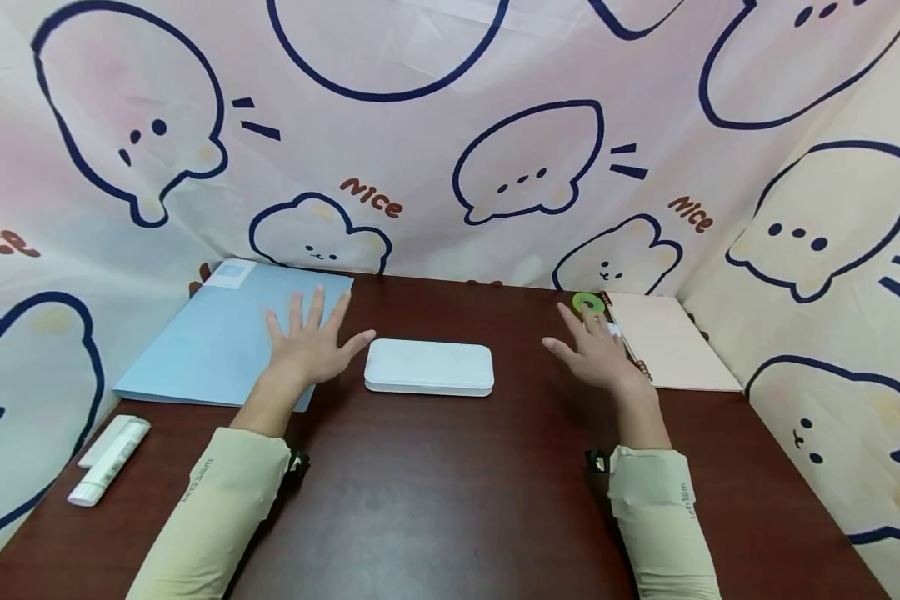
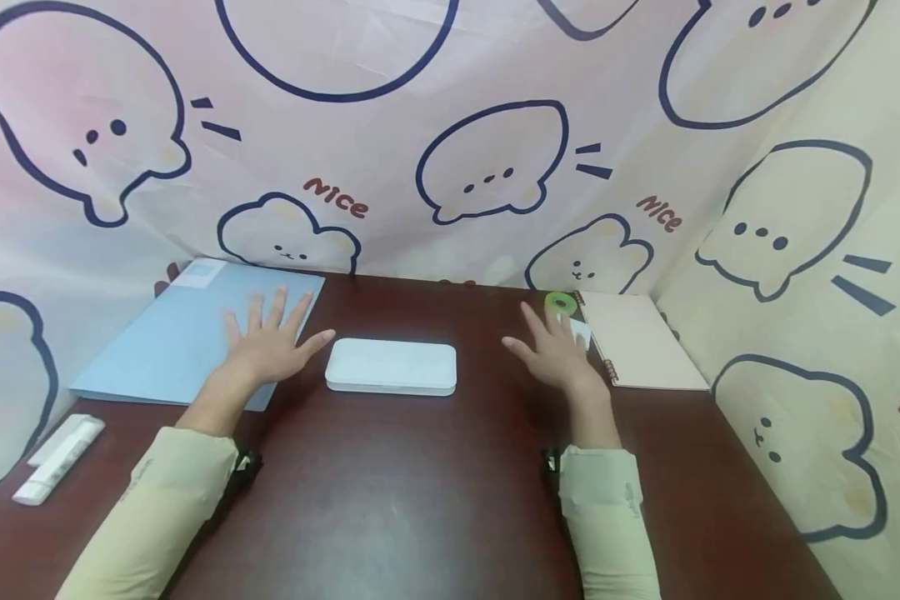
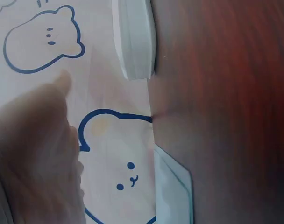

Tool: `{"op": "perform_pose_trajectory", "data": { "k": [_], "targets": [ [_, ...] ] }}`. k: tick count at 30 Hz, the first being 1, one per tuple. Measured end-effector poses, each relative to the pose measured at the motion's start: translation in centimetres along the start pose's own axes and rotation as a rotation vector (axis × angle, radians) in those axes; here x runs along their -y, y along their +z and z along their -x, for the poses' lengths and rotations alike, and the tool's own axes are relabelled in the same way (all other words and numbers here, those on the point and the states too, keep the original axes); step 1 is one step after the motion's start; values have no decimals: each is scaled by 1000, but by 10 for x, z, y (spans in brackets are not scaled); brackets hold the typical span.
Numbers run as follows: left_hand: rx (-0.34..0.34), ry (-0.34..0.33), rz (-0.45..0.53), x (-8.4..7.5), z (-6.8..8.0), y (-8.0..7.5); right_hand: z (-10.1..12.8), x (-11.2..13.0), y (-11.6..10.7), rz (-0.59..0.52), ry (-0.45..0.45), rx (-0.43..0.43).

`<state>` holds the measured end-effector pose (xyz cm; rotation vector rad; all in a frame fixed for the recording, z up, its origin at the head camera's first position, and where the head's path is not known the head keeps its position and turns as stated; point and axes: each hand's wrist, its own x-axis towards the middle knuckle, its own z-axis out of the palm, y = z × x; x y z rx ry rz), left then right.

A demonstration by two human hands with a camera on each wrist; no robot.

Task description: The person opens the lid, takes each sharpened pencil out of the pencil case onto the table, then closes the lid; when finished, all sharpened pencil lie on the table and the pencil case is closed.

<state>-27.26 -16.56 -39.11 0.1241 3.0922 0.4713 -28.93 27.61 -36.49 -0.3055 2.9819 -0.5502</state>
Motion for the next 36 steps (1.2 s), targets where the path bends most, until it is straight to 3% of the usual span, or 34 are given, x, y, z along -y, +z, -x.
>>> {"op": "perform_pose_trajectory", "data": {
  "k": [4,9,14,19,28,36],
  "targets": [
    [63,63,112,-5,-2,5,-9,20,12,-86,-149,22],
    [142,136,162,-8,2,15,-23,60,37,-88,-275,148],
    [211,252,175,-15,3,22,-33,91,56,-58,-271,282],
    [307,310,223,-23,0,23,-37,102,65,-5,-224,314],
    [240,320,178,-24,-1,20,-34,107,63,101,-236,273],
    [240,315,155,-22,0,26,-37,101,69,109,-271,227]
  ]
}}
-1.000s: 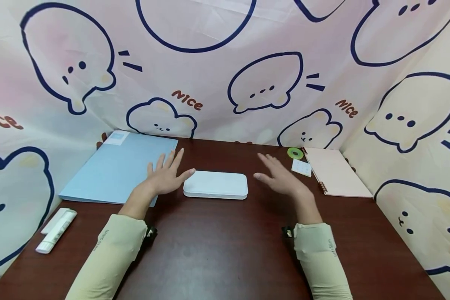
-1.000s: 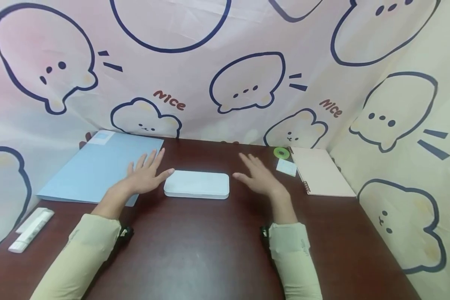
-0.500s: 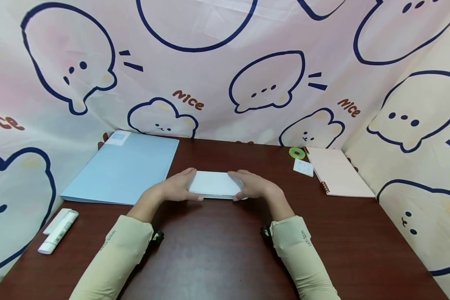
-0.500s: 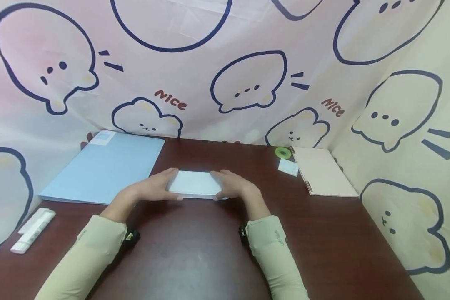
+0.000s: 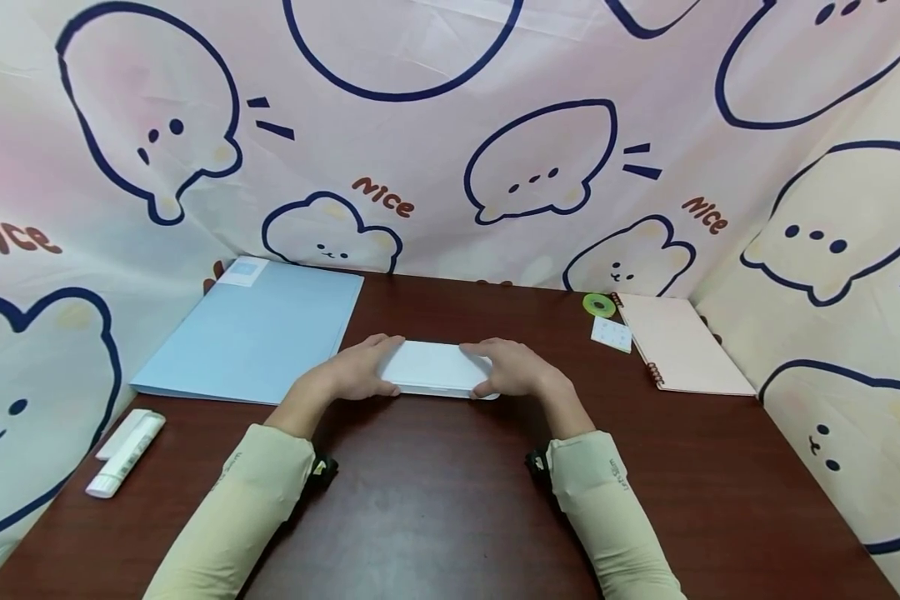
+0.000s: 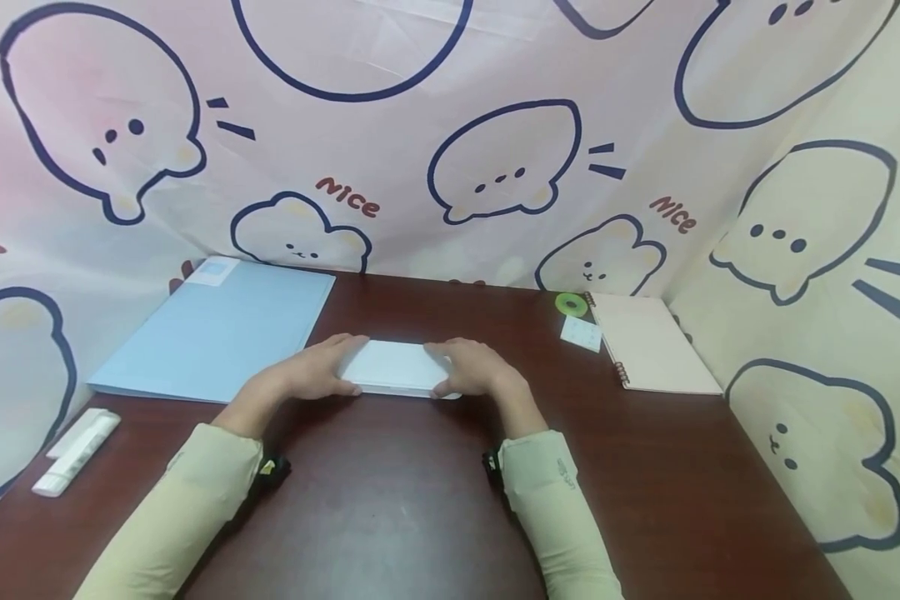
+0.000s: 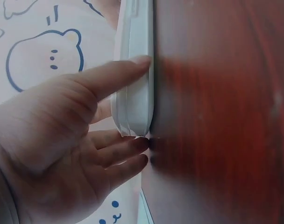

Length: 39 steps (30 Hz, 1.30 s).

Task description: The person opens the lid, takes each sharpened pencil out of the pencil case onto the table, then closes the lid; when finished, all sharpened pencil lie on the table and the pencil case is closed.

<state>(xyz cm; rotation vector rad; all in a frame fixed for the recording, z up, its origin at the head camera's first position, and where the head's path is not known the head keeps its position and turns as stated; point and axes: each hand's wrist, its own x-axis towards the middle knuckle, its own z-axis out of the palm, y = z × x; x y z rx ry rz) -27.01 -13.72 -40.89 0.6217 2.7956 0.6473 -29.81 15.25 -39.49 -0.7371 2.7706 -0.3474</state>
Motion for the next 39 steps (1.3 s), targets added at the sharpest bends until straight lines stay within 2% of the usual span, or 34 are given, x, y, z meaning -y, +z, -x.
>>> {"op": "perform_pose_trajectory", "data": {
  "k": [4,10,16,23,31,36,39],
  "targets": [
    [11,-27,-4,0,3,-1,-4,-2,1,15,-12,-21],
    [17,-45,-23,0,8,-1,-6,-2,0,2,-14,-4],
    [4,-40,-36,3,7,0,-8,-5,-5,-2,0,21],
    [-12,-24,-47,7,3,-1,-10,-6,-12,-5,-27,41],
    [-5,-28,-16,8,1,-5,-10,-19,-22,-212,-46,77],
    [-37,-19,93,15,-1,-2,-17,-31,-30,-302,-82,159],
    [-53,-39,159,19,-3,2,-21,-37,-37,-375,-87,218]
  ]
}}
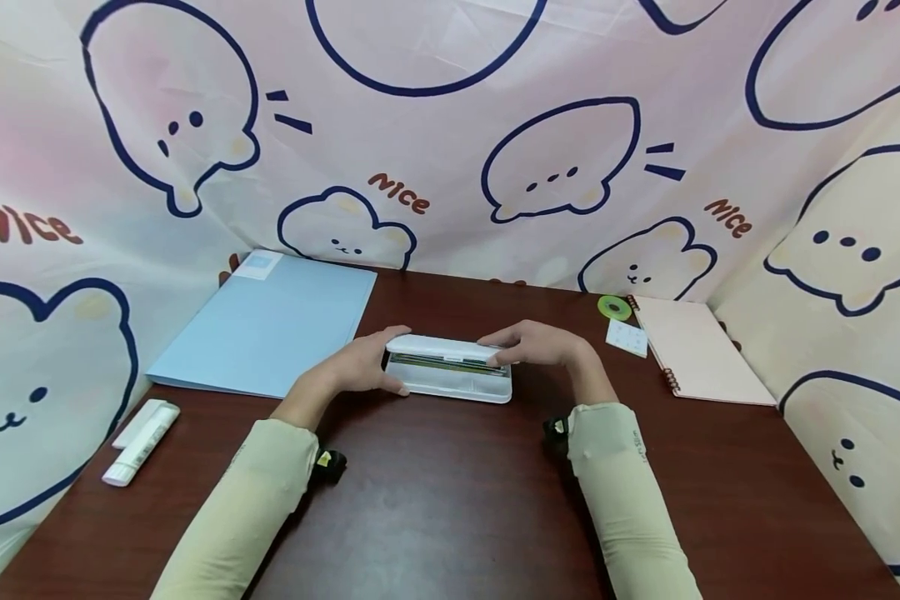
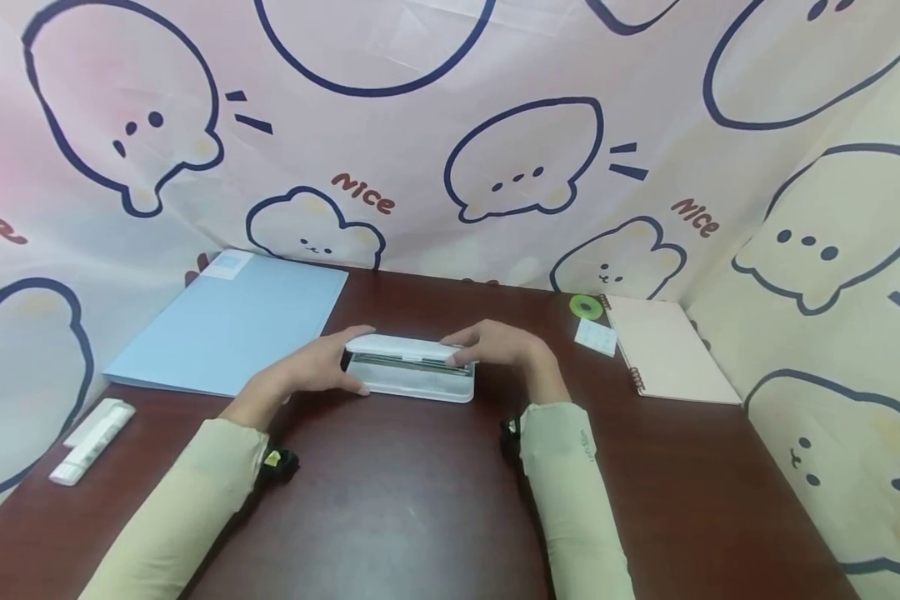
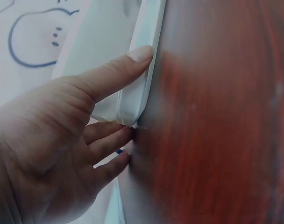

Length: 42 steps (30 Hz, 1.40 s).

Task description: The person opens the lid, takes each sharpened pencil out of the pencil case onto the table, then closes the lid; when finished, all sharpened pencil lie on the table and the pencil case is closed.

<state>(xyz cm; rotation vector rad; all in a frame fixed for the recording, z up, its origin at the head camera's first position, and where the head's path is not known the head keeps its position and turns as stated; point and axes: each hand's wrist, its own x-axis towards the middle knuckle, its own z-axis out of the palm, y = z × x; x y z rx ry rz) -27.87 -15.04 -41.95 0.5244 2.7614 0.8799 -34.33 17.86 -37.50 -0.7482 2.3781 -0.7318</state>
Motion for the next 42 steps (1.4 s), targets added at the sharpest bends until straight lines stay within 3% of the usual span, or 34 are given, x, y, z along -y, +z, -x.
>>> {"op": "perform_pose_trajectory", "data": {
  "k": [5,7,10,15,18,24,27,39,42],
  "targets": [
    [-15,-29,46,2,-2,2,-1,-3,-12,-228,40,34],
    [-14,-28,51,1,-2,2,-3,-3,-14,-296,63,-6],
    [-3,-44,52,1,-2,2,-11,-5,-12,-348,101,-137],
    [17,-62,50,3,-4,3,-38,-14,5,-198,189,-439],
    [32,-58,53,2,-4,6,-37,-17,17,-66,227,-513],
    [46,-68,39,1,-4,5,0,-4,29,270,132,-500],
    [39,-76,48,-1,-4,2,10,-1,31,354,102,-433],
    [52,-47,-16,-3,-3,1,-6,-8,23,321,257,-130],
    [54,-62,-23,-4,-2,1,-10,-7,22,302,262,-91]
  ]
}}
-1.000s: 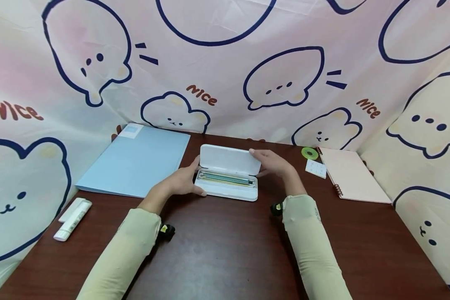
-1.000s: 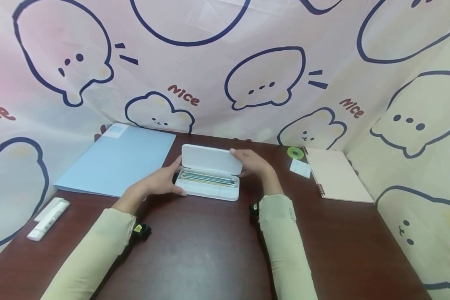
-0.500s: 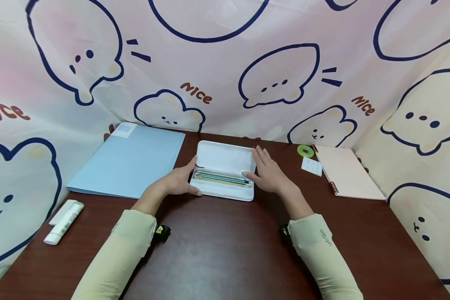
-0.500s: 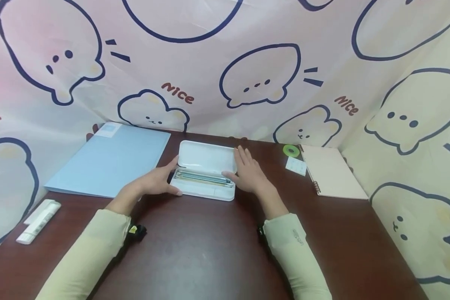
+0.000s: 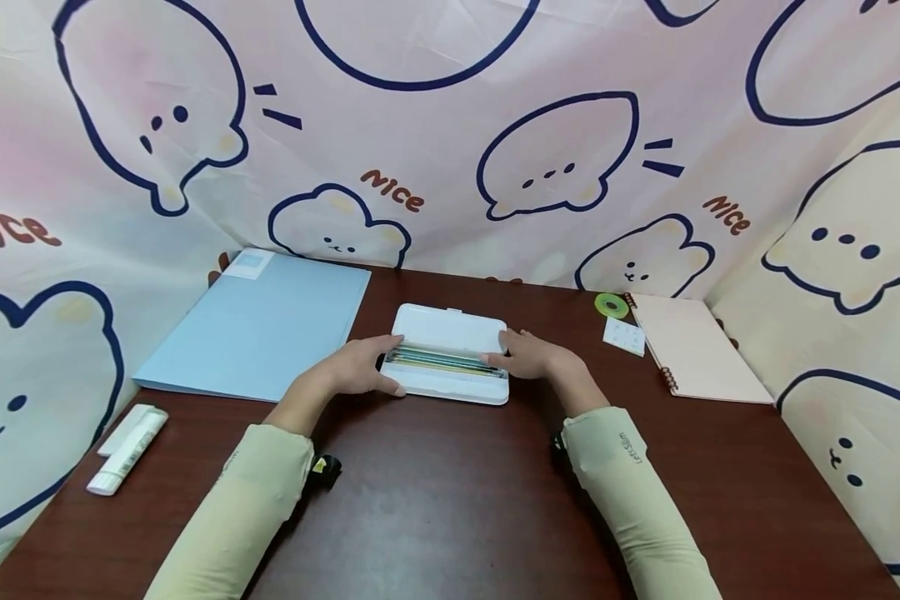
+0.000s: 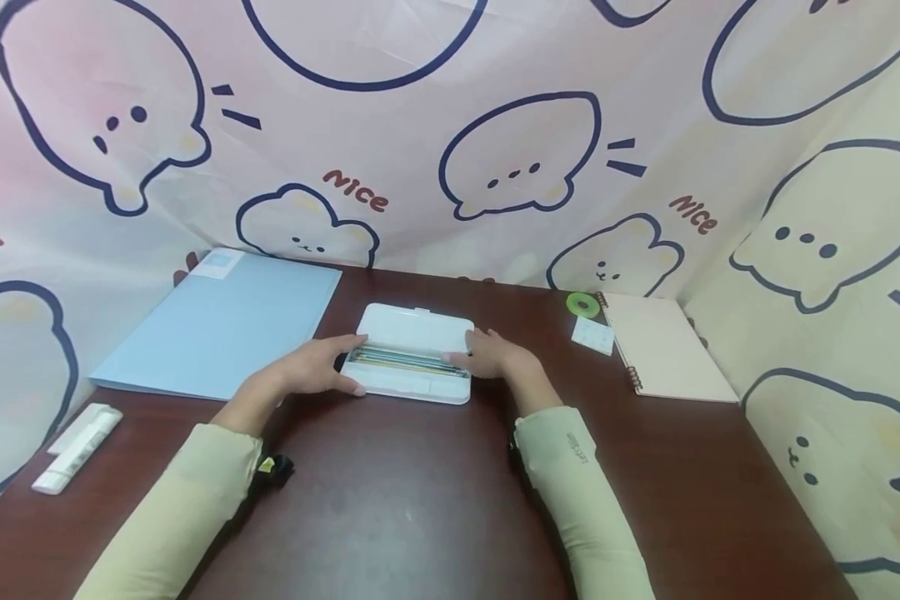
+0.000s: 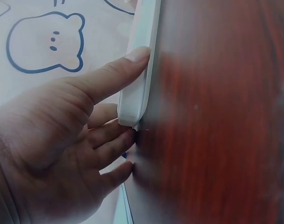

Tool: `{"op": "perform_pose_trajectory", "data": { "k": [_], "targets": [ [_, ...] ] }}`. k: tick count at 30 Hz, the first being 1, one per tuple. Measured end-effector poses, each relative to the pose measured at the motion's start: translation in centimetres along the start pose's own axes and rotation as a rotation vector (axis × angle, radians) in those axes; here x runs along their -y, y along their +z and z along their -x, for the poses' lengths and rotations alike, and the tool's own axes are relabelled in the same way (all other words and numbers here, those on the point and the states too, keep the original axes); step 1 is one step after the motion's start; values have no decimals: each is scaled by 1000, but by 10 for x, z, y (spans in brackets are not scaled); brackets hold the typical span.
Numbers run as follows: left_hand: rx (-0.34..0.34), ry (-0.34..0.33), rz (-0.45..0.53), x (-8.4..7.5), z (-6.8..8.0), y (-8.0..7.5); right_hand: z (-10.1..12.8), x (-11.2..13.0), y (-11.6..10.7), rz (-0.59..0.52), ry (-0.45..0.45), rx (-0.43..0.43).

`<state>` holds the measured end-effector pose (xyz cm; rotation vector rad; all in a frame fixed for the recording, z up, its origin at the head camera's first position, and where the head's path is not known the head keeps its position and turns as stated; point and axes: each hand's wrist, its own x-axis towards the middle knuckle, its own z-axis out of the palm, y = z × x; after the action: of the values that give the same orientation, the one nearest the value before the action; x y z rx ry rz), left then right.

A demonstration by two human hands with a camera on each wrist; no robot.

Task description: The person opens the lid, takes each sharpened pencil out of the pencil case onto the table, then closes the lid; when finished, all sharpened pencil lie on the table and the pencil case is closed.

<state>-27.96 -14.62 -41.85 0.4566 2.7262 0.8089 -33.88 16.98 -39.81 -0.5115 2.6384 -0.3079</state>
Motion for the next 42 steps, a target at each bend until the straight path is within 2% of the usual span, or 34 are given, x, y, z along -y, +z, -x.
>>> {"op": "perform_pose_trajectory", "data": {
  "k": [4,9,13,17,23,35,42],
  "targets": [
    [-1,-14,-44,-3,1,-1,6,2,-1,-34,-21,-57],
    [-18,-33,-124,-6,3,-2,27,11,-1,-33,-50,-214],
    [-25,-51,-118,-4,4,-3,37,21,-1,7,-133,-300],
    [-27,-48,-89,-3,5,-1,36,27,7,16,-207,-259],
    [-21,-56,-47,-2,4,3,29,28,17,63,-225,-206],
    [-20,-64,-56,-2,4,1,19,31,18,65,-197,-194],
    [-15,-56,-65,-1,3,0,20,31,17,13,-144,-173]
  ]
}}
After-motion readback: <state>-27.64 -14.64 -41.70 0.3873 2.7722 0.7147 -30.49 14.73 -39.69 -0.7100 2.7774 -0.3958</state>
